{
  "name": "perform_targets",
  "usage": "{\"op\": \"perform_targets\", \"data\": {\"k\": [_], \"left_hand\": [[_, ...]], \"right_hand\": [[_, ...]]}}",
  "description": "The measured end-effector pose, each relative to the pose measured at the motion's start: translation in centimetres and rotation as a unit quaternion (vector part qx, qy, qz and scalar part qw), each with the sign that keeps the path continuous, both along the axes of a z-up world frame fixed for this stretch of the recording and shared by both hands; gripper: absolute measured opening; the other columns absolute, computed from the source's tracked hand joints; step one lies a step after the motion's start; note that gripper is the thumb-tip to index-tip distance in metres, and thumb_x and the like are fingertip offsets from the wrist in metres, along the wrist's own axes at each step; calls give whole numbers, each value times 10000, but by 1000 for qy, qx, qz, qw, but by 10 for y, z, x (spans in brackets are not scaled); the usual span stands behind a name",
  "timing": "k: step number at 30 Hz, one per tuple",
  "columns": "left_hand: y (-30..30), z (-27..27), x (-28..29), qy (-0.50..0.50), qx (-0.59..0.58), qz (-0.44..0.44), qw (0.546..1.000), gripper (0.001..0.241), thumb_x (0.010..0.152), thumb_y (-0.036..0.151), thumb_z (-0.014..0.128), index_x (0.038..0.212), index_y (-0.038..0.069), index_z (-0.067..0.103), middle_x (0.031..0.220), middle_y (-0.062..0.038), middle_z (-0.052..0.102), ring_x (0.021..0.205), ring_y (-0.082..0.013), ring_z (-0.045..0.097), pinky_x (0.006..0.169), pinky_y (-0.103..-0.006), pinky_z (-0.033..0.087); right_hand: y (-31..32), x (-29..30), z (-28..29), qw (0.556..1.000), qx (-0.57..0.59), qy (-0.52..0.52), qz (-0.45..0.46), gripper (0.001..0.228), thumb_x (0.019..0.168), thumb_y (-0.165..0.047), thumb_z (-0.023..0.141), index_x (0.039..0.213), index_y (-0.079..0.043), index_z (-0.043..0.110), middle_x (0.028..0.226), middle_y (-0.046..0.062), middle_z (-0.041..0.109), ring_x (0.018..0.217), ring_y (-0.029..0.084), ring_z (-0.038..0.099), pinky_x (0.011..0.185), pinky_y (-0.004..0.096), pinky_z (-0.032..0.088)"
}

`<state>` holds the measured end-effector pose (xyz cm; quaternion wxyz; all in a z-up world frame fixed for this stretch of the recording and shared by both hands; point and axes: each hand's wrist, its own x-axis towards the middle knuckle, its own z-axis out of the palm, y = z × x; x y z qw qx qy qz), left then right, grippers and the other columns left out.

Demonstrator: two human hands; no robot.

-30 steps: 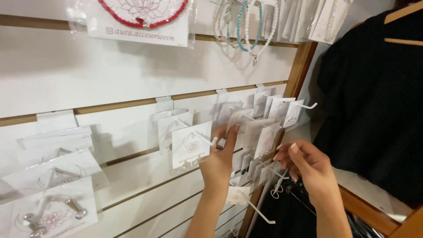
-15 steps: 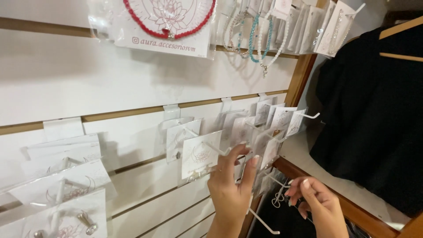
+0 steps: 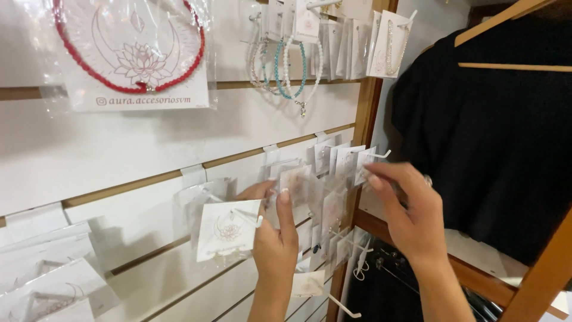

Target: Organizing and repositioning packaged earrings on a slatwall display in a clothing store.

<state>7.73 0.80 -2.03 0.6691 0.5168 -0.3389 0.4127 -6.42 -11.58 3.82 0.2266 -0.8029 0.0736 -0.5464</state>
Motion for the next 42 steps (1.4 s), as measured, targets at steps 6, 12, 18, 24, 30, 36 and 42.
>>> {"op": "perform_targets", "data": {"k": [6, 12, 18, 24, 30, 36, 42], "left_hand": [[0, 32, 14, -76, 49, 103, 991, 259, 1059, 299, 566, 1237, 140, 664, 1056, -39, 600, 957, -224, 578, 893, -368, 489], [-12, 23, 43, -121, 43, 111, 985, 114, 987, 299, 681, 1008, 191, 708, 849, 62, 606, 771, -175, 577, 770, -296, 509], [-9, 22, 30, -96, 24, 165, 981, 180, 997, 282, 695, 865, 166, 656, 730, 23, 546, 672, -209, 548, 690, -319, 481], [-4, 23, 10, -53, 43, 188, 980, 204, 1041, 266, 643, 899, 121, 630, 744, -14, 538, 727, -229, 572, 734, -342, 481], [7, 19, -14, 41, 89, 88, 991, 241, 1036, 319, 629, 1059, 85, 683, 847, -54, 668, 853, -234, 632, 836, -354, 513], [-3, -18, -28, 156, 21, -29, 987, 343, 991, 336, 579, 1193, 59, 604, 1010, -52, 653, 945, -178, 629, 866, -312, 497], [-20, -37, -30, 41, 65, 49, 996, 238, 957, 281, 653, 1072, 74, 676, 824, -13, 532, 770, -160, 523, 743, -322, 425]], "right_hand": [[-21, 53, 90, 930, -298, 190, 99, 202, 973, -223, 640, 1112, -141, 762, 1092, 42, 761, 1059, 279, 680, 908, 465, 525], [-29, 76, 91, 908, -230, 315, 151, 145, 911, -260, 728, 972, -135, 767, 938, 60, 762, 968, 302, 702, 929, 501, 537], [-39, 83, 79, 911, -232, 314, 131, 149, 945, -257, 706, 920, -112, 725, 883, 80, 738, 937, 303, 703, 898, 465, 551], [-44, 84, 80, 902, -250, 338, 102, 169, 976, -289, 671, 918, -144, 736, 868, 64, 744, 915, 290, 712, 884, 460, 562], [-46, 71, 82, 910, -240, 316, 123, 202, 968, -315, 662, 972, -153, 784, 971, 56, 781, 952, 297, 719, 920, 480, 554], [-50, 34, 82, 923, -260, 237, 153, 357, 1014, -352, 508, 1145, -140, 764, 1132, 42, 731, 1047, 226, 673, 911, 399, 485], [-46, -5, 73, 924, -293, 142, 198, 231, 1009, -207, 578, 1093, -68, 743, 1044, 82, 712, 1001, 241, 675, 852, 369, 530]]}}
